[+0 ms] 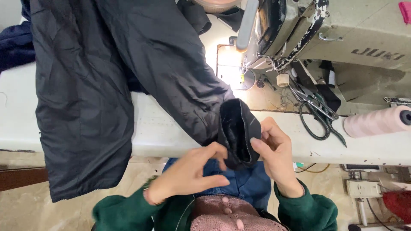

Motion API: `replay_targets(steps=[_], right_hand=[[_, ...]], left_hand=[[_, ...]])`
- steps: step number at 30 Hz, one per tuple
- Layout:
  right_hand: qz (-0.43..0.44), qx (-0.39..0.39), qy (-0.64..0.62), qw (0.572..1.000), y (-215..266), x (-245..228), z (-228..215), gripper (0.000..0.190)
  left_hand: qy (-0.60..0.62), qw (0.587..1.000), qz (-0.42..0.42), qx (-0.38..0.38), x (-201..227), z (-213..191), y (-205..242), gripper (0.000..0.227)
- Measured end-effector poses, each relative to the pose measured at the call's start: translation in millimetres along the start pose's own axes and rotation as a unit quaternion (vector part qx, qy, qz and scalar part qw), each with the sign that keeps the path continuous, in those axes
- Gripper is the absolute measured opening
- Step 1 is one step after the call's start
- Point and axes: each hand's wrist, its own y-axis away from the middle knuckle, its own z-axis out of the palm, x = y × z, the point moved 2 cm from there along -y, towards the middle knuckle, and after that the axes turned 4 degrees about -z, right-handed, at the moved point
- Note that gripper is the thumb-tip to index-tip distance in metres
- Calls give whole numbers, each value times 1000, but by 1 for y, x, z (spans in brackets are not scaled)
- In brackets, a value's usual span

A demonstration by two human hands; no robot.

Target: Folding and tucking the fabric at the cuff of a pair of pants to prepare and sew a hem using an industrial sewing machine.

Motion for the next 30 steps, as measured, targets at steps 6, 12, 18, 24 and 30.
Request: replay_targets(steps=[6, 12, 18, 24, 30], right_hand=[[-69, -39, 62, 995, 4, 4, -17, 13], [-171, -106, 227, 953, -2, -15, -25, 18], [-173, 12, 415, 893, -19, 6, -48, 26], [-58, 41, 337, 939, -2, -28, -57, 26], [-14, 184, 170, 968, 110, -60, -161, 17]], left_hand=[[-167, 947, 80, 262, 31, -51, -17, 18], [90, 994, -13, -55, -8, -47, -67, 36], [-81, 990, -11, 111, -35, -26, -74, 17], [-338, 887, 115, 293, -36, -18, -77, 35], [-215, 961, 114, 132, 3, -31, -76, 61]])
